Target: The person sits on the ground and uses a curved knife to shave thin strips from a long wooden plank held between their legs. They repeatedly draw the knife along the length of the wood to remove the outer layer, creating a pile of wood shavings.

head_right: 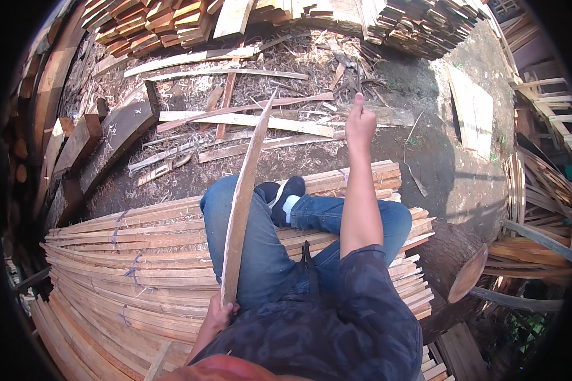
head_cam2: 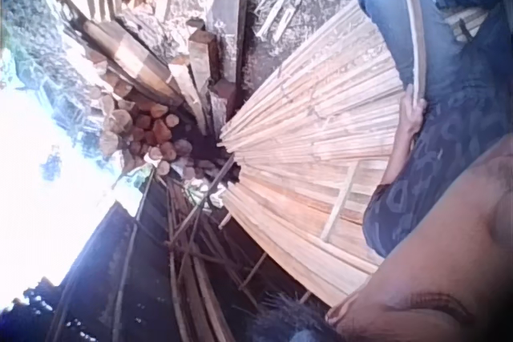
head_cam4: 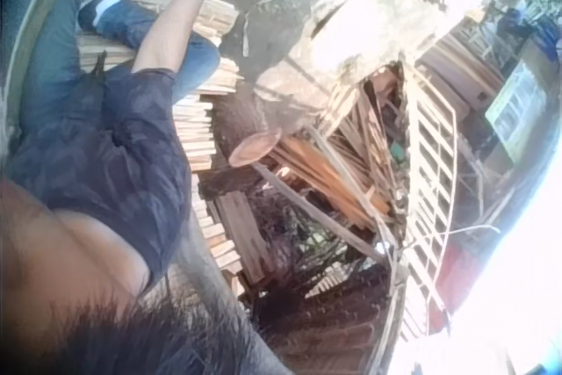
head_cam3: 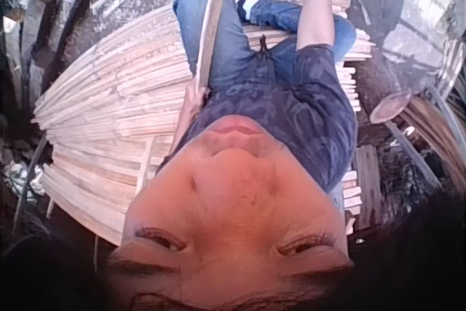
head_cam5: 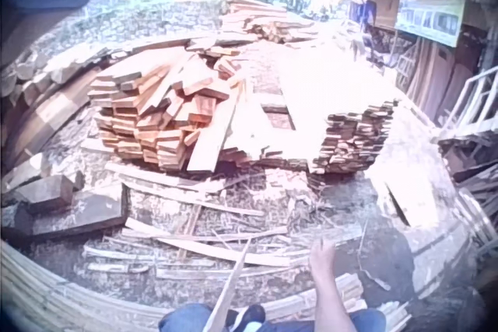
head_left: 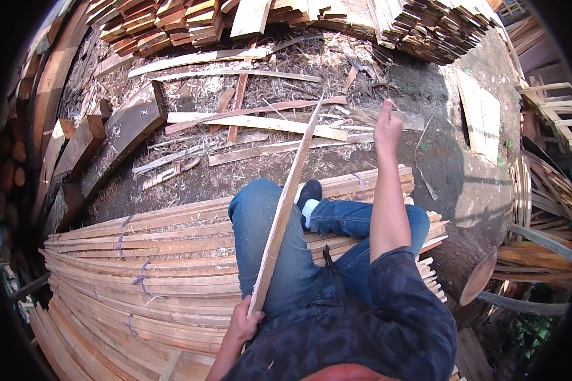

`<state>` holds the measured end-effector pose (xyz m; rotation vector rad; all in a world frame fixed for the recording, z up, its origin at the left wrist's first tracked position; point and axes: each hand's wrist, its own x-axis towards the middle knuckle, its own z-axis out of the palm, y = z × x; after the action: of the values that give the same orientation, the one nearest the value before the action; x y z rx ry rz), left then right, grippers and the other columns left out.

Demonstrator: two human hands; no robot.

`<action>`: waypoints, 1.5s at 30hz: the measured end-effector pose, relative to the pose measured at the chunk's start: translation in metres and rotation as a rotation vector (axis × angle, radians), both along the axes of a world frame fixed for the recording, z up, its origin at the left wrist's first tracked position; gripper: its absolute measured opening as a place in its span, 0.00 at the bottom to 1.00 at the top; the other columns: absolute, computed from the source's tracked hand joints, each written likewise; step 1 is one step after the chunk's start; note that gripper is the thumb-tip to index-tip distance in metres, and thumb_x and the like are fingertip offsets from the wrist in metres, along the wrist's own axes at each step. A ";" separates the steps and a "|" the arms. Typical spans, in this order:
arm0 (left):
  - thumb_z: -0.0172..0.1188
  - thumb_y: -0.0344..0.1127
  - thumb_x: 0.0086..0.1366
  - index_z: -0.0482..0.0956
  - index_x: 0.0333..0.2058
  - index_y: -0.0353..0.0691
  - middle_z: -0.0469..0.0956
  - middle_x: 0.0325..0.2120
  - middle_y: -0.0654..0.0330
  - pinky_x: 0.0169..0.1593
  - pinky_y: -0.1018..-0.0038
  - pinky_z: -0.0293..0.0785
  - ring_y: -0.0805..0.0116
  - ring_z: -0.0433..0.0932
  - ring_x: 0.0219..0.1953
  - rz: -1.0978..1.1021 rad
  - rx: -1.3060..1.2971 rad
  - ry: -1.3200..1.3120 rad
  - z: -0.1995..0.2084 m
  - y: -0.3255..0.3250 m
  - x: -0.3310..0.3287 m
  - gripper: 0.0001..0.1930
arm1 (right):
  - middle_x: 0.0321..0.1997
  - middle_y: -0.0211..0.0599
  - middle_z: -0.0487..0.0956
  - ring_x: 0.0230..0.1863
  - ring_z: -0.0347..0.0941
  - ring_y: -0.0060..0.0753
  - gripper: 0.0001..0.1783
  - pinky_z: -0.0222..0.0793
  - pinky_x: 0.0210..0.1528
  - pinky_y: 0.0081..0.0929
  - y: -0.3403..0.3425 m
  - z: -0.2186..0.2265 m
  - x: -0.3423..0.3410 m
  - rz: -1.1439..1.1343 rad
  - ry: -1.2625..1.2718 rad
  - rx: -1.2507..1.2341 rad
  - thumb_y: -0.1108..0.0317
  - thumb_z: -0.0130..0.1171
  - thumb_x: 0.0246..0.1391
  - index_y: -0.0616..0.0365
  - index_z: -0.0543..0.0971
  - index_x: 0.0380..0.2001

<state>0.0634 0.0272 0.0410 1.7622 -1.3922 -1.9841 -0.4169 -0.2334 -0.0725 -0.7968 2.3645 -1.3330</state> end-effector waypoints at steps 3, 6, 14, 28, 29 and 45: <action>0.53 0.42 0.56 0.72 0.41 0.31 0.76 0.19 0.58 0.29 0.72 0.72 0.68 0.75 0.21 0.025 0.007 -0.031 0.005 0.003 0.006 0.20 | 0.09 0.41 0.60 0.16 0.54 0.31 0.37 0.51 0.20 0.39 0.026 0.006 0.043 0.263 0.036 -0.074 0.43 0.47 0.65 0.68 0.67 0.15; 0.53 0.41 0.56 0.72 0.42 0.31 0.76 0.19 0.55 0.29 0.69 0.72 0.65 0.76 0.22 0.030 0.038 -0.023 0.008 -0.004 0.001 0.20 | 0.11 0.37 0.59 0.17 0.54 0.27 0.36 0.51 0.21 0.34 0.063 -0.008 0.082 0.386 -0.186 -0.015 0.44 0.47 0.65 0.66 0.66 0.15; 0.59 0.50 0.56 0.65 0.35 0.35 0.75 0.20 0.44 0.29 0.55 0.70 0.39 0.77 0.26 -0.210 -0.207 -0.380 0.022 -0.001 -0.022 0.23 | 0.13 0.24 0.62 0.19 0.56 0.17 0.34 0.51 0.20 0.24 0.110 0.014 0.136 0.361 -0.558 -0.152 0.45 0.46 0.66 0.62 0.66 0.14; 0.45 0.81 0.51 0.64 0.33 0.32 0.71 0.24 0.41 0.36 0.54 0.63 0.39 0.72 0.32 -0.237 -0.292 -0.465 0.029 0.006 -0.024 0.45 | 0.10 0.47 0.68 0.18 0.72 0.52 0.32 0.66 0.22 0.40 0.042 0.185 0.042 0.937 0.462 0.274 0.40 0.57 0.55 0.62 0.77 0.16; 0.46 0.81 0.50 0.65 0.32 0.33 0.71 0.24 0.42 0.37 0.55 0.62 0.41 0.72 0.32 -0.225 -0.298 -0.481 0.031 0.006 -0.026 0.45 | 0.10 0.47 0.68 0.17 0.71 0.52 0.33 0.66 0.22 0.40 0.040 0.194 0.041 0.963 0.518 0.300 0.39 0.57 0.54 0.62 0.77 0.16; 0.58 0.79 0.39 0.70 0.27 0.36 0.71 0.21 0.52 0.37 0.58 0.59 0.50 0.71 0.27 -0.295 -0.274 -0.533 0.029 -0.013 -0.029 0.43 | 0.08 0.39 0.68 0.12 0.70 0.43 0.40 0.66 0.19 0.36 -0.009 0.248 0.064 1.178 1.070 0.530 0.29 0.52 0.51 0.58 0.72 0.09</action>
<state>0.0344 0.0147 0.0701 2.1377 -2.0730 -1.3776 -0.3525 -0.2427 0.1759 -2.4849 1.8289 0.2983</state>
